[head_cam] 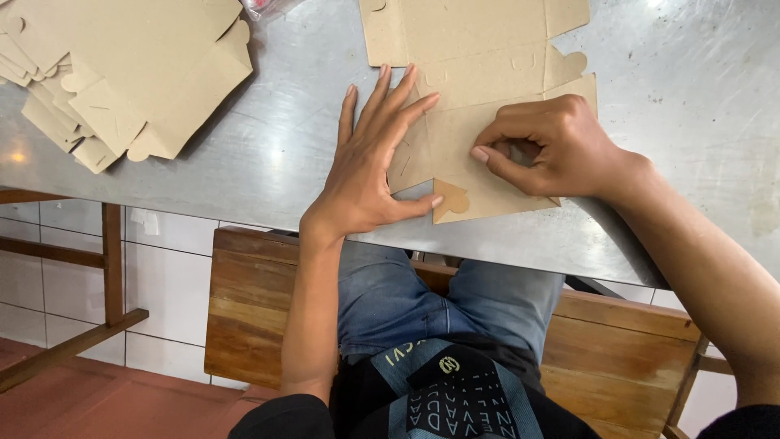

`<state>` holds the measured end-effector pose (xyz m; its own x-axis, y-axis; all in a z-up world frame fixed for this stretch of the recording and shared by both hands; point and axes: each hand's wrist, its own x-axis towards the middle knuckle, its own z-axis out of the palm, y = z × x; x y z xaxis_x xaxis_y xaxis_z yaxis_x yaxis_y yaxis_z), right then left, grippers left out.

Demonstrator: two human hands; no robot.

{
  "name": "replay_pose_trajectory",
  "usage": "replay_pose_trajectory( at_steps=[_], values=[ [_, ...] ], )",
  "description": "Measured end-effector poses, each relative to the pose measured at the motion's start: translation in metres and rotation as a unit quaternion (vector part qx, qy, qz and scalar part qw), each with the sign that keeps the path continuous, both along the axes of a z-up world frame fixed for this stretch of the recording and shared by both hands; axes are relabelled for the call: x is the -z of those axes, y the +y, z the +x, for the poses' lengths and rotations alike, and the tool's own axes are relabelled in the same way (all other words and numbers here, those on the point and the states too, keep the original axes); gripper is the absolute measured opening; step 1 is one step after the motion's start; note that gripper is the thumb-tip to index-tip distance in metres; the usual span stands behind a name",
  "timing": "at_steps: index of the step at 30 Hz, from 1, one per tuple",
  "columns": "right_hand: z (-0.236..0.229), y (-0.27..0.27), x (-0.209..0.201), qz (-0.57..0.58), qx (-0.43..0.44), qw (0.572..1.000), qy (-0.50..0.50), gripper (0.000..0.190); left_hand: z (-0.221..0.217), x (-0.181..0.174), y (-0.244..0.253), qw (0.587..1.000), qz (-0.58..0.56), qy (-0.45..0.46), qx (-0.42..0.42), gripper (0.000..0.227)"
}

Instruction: The person folds a flat cardboard box blank along pre-scored lines, tucks flaps into slots, and presses the edges to form a small rectangular box. The person handles one unit at a time on a metal worktable.

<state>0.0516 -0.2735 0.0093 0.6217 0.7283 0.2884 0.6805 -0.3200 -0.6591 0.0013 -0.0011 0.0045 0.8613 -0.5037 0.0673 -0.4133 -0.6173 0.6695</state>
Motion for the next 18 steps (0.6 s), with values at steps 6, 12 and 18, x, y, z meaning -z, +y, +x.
replay_pose_trajectory(
  at_steps=[6,12,18],
  values=[
    [-0.001,-0.001,0.007,-0.012,0.025,1.000,-0.007,0.008,-0.001,-0.003,0.003,0.999,0.024,0.018,0.023,0.112],
    [0.000,0.001,0.010,-0.017,0.042,0.999,-0.021,0.009,0.001,-0.001,0.005,0.999,0.025,0.009,0.034,0.115],
    [-0.001,0.012,0.012,-0.034,0.087,0.994,-0.049,0.013,0.001,-0.007,0.006,0.999,0.037,-0.004,0.024,0.110]
  ],
)
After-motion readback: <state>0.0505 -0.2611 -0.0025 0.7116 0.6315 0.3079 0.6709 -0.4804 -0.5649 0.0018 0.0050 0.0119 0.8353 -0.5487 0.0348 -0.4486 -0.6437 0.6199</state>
